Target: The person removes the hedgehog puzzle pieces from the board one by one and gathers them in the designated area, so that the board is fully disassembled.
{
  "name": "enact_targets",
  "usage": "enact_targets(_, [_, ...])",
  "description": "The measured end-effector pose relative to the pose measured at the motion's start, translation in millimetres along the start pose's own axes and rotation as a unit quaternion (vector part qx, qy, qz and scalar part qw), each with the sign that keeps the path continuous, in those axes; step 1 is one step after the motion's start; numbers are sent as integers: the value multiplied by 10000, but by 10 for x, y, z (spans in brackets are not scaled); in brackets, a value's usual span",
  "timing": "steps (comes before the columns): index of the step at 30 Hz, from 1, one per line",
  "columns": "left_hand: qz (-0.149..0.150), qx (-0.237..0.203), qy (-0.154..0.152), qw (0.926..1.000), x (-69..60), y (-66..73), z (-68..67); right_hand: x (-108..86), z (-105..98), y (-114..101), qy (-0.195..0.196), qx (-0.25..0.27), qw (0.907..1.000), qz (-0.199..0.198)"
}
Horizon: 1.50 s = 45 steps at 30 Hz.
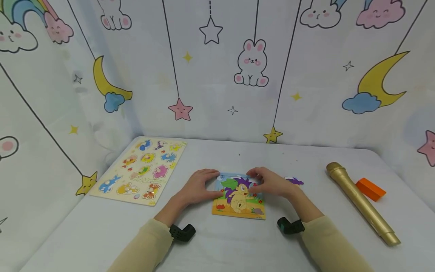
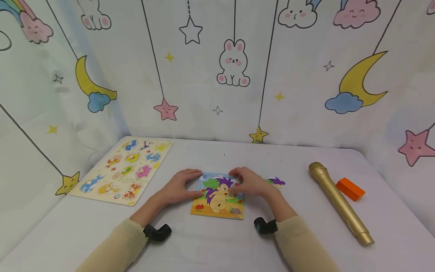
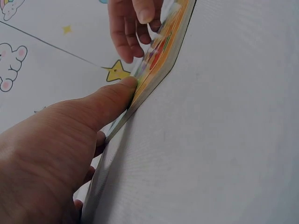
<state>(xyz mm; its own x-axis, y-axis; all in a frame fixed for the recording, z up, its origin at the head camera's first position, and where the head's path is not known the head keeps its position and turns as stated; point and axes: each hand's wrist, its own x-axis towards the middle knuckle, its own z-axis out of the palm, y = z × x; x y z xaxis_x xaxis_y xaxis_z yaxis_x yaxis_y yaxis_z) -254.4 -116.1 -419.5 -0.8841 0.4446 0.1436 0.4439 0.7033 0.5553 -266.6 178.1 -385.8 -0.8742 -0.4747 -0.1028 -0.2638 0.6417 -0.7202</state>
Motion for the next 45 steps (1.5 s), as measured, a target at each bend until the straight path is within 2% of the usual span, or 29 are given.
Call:
enact_targets(10, [-32, 54, -10, 10000, -13, 15, -5, -11, 63, -4, 72, -580, 9980, -242])
enact_targets(18, [17, 80, -34, 10000, -6, 31, -24, -23, 67, -64, 66, -608, 9981, -23])
enact_targets(24, [5, 93, -42, 9999, -4, 16, -16, -20, 74, -58, 204, -711, 9973, -43])
enact_targets(31, [-3, 60, -47, 10000, -9, 12, -17, -20, 75, -59, 300, -598, 9975, -219])
enact_targets(37, [10, 77, -45, 10000, -6, 12, -11, -28, 68, -61, 255, -468, 9984, -202])
enact_targets(45, [-13, 107, -49, 9999, -1, 11, -4, -12, 33, 3, 472, -414, 9978, -211])
